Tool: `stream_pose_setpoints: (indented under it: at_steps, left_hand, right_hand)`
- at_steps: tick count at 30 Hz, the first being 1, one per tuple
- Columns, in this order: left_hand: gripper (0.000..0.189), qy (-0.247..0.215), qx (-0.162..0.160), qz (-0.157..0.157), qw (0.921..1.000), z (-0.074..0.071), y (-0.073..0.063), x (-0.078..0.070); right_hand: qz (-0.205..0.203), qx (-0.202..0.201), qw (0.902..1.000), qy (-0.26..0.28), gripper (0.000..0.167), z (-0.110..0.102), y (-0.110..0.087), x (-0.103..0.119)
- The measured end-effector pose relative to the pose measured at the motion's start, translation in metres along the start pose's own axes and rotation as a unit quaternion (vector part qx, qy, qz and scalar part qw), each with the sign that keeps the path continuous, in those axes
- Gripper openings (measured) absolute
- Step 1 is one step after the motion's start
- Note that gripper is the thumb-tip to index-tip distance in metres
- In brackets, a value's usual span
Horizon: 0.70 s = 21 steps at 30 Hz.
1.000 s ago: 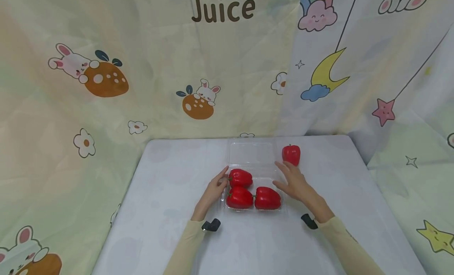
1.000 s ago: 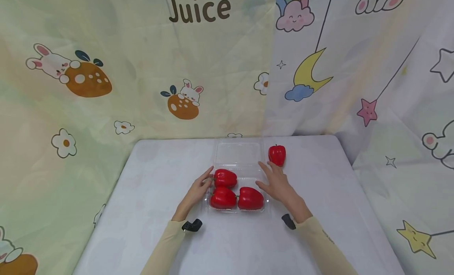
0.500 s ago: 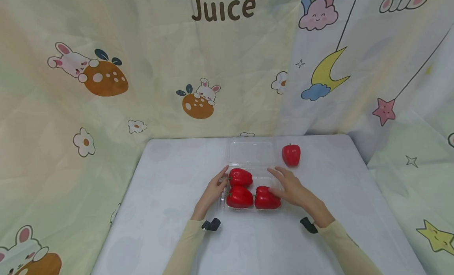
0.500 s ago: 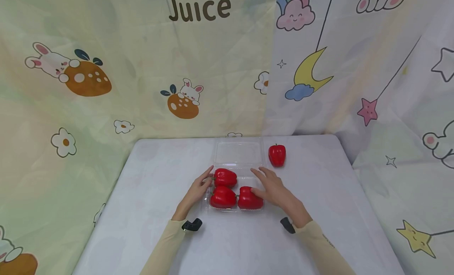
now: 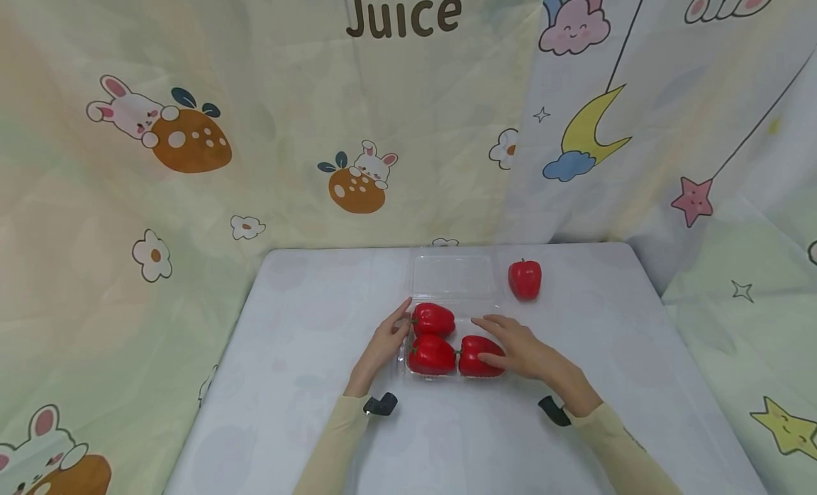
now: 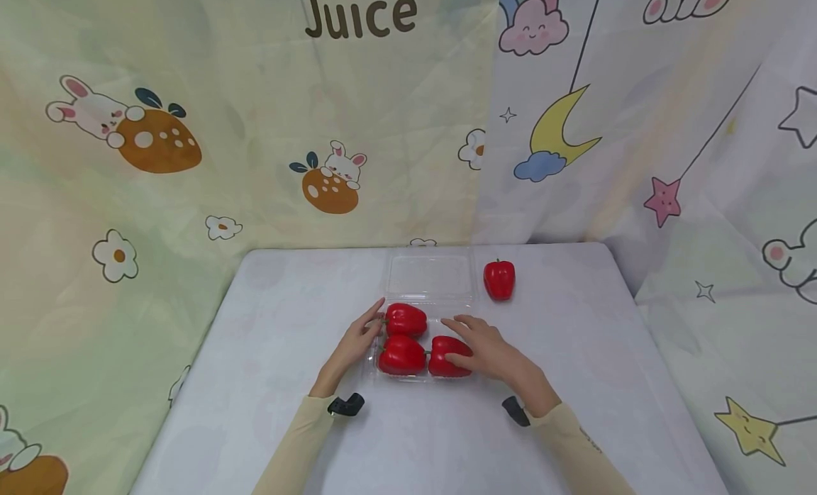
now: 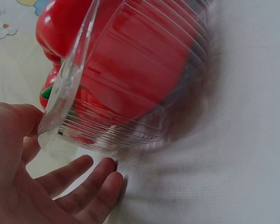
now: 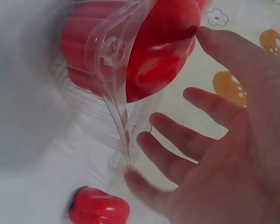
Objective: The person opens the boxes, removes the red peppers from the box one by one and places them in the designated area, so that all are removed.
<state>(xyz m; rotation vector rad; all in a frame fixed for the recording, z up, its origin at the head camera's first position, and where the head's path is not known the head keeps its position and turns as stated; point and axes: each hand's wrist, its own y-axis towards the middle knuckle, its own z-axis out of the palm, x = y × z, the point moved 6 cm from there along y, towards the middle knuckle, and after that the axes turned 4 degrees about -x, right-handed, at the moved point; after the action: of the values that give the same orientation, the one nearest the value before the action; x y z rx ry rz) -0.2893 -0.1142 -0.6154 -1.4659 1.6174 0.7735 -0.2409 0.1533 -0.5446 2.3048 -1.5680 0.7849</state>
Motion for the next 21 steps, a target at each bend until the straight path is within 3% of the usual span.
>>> stream_pose_setpoints:
  at_steps: [8,21]
  left_hand:
    - [0.054,-0.001,-0.002,0.001,1.0,0.0,-0.001,0.0]
    - [0.054,0.003,-0.003,0.0,1.0,0.0,0.0,0.0]
  right_hand:
    - [-0.025,0.002,0.9997,-0.002,0.085,0.001,-0.005,0.008]
    - [-0.083,0.05,0.9953,-0.009,0.084,0.008,-0.008,0.021]
